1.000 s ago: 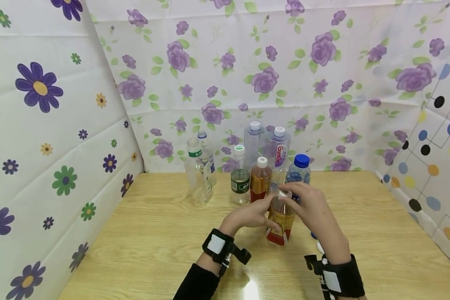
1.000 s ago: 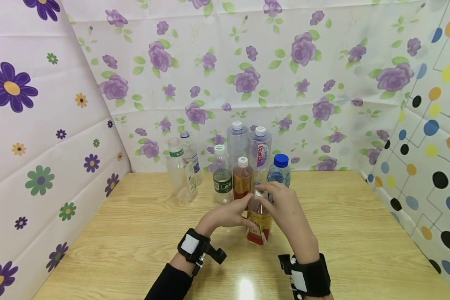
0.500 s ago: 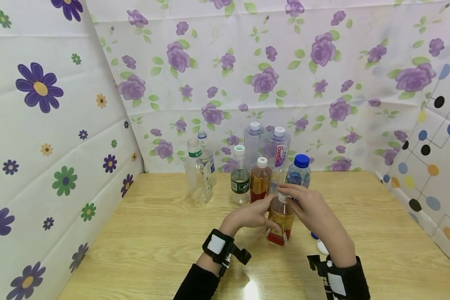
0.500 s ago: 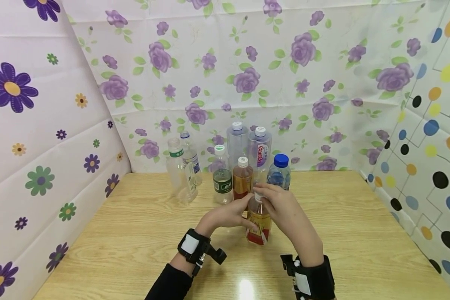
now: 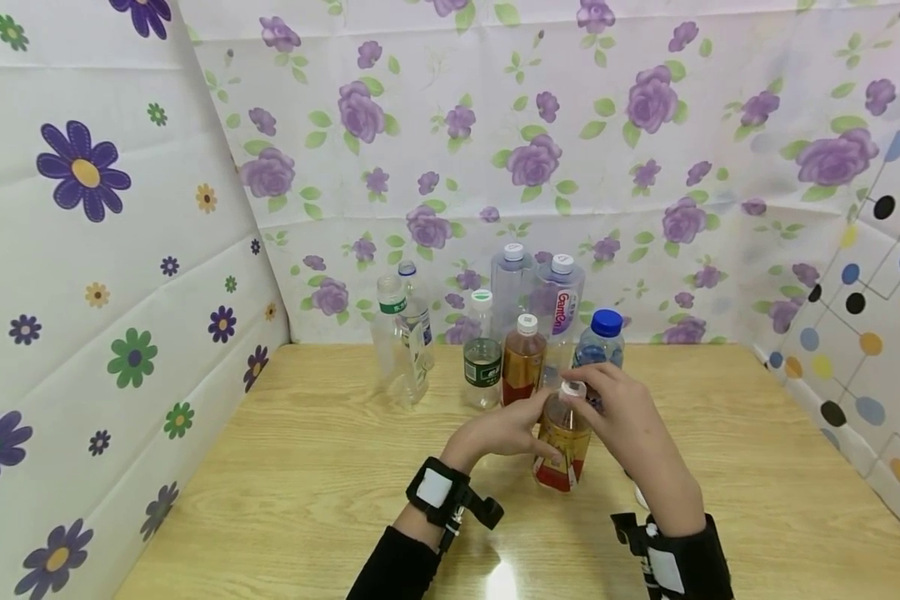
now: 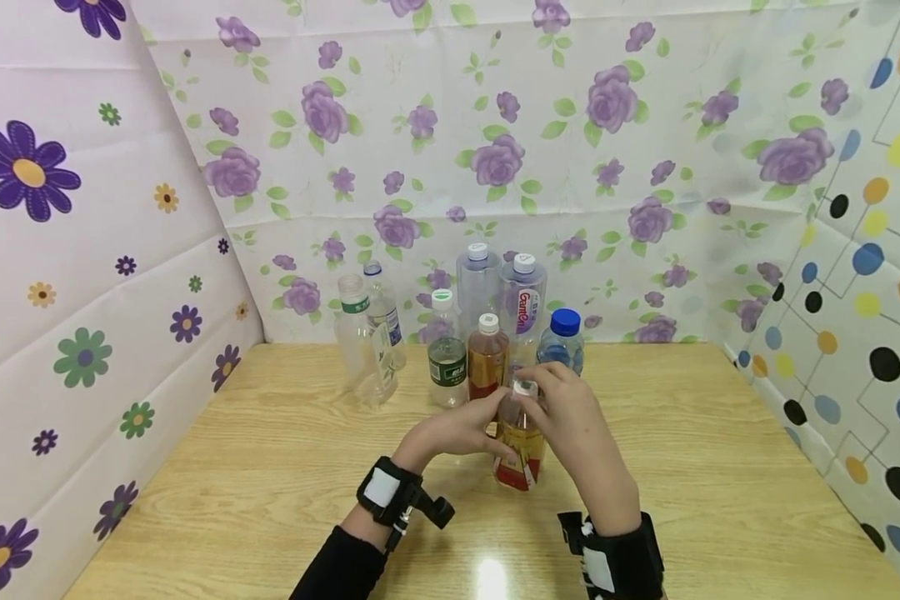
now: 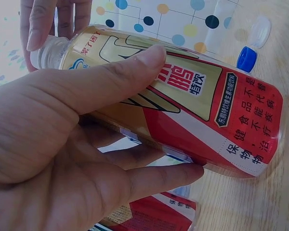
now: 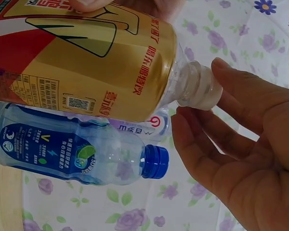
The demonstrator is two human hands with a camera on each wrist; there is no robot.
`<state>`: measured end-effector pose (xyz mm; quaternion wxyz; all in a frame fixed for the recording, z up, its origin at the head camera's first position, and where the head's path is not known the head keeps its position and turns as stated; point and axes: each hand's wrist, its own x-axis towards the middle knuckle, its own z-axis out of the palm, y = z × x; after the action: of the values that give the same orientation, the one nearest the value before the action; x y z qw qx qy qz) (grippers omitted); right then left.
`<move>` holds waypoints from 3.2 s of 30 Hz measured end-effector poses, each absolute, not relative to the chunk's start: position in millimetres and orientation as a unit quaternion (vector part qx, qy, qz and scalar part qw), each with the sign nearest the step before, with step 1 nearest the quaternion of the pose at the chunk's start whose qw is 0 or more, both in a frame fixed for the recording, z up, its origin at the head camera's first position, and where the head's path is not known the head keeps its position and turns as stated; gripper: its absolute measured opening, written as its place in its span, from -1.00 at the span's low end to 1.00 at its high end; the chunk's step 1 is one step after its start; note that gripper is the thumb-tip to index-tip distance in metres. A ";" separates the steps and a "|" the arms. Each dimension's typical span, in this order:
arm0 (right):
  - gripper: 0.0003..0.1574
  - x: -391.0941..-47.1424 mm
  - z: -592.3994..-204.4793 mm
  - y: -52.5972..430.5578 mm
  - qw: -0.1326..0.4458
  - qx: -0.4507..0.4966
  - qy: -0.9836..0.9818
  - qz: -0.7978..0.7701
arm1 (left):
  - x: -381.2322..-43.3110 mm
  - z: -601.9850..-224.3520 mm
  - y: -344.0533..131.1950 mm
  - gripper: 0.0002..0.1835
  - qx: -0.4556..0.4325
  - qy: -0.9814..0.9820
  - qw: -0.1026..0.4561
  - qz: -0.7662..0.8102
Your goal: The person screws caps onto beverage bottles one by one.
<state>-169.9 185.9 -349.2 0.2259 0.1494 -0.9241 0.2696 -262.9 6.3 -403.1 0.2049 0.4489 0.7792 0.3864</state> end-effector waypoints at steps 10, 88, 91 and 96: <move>-0.59 -166.2 -344.3 189.8 0.218 0.177 -0.926 0.250 | -264.8 -406.6 6.9 0.03 0.459 0.773 0.198 0.391; -0.48 -168.5 -347.1 192.4 0.187 0.186 -0.925 0.273 | -263.7 -404.1 5.0 0.06 0.458 0.775 0.205 0.385; -0.49 -168.9 -347.9 192.1 0.191 0.197 -0.922 0.274 | -263.6 -404.2 5.1 0.07 0.458 0.773 0.206 0.387; -0.54 -169.8 -349.2 190.5 0.198 0.192 -0.919 0.281 | -264.0 -404.9 5.1 0.05 0.458 0.772 0.207 0.389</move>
<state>-169.8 190.5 -349.2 0.1981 0.1917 -0.9194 0.2805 -264.0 5.1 -404.9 0.2069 0.4581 0.7718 0.3894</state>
